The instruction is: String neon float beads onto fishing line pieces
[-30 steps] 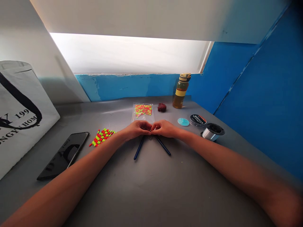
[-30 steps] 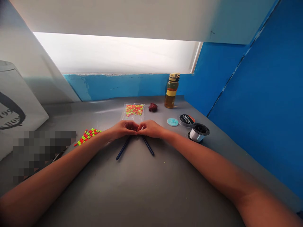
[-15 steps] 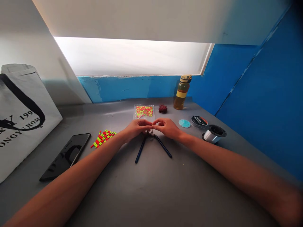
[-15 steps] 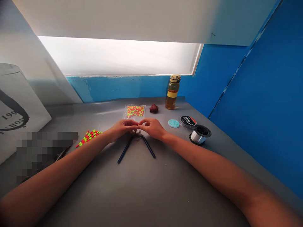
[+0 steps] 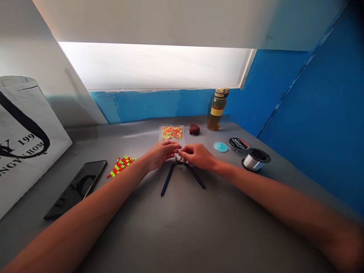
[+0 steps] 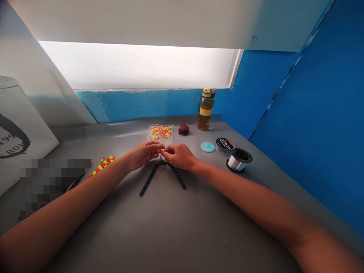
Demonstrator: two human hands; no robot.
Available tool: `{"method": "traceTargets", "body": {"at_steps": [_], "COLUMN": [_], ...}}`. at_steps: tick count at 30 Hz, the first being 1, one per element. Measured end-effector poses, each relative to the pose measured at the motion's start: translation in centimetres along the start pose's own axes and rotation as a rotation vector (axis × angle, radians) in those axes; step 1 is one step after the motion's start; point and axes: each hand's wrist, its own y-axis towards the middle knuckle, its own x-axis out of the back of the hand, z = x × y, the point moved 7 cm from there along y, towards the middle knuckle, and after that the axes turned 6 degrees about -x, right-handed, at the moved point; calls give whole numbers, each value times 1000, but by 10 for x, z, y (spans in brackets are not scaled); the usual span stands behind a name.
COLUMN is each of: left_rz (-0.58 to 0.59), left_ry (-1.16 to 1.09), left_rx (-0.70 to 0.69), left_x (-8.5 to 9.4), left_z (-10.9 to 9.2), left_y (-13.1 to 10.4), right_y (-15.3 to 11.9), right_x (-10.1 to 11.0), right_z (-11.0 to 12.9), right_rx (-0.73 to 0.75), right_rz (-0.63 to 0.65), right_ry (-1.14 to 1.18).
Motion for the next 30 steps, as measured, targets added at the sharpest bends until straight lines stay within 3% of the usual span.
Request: {"method": "traceTargets", "body": {"at_steps": [5,10,15,21,24,30], "left_rz": [39,-13,-56,-65,-73,-67], "left_ry": [-72,-75,-16,68,91,87], "left_rx": [32,36,54,49,41,18], "left_x": [-6,-1,4,7,9,9], "left_z": [1,1,2,2,2,2], "left_y": [-1,-2,-2,-1,-1,1], "right_y": [-1,1,-8,-14,-13,-17], "right_x": [0,14,1,-6,-13,-18], "right_z": [7,7,2,-2,-4,10], "right_rx": [8,-54,-140,-222,-237,-315], "right_rz": [19,-38,211,265,326,477], "right_ry": [-130,-281,-491,-628,-531,144]}}
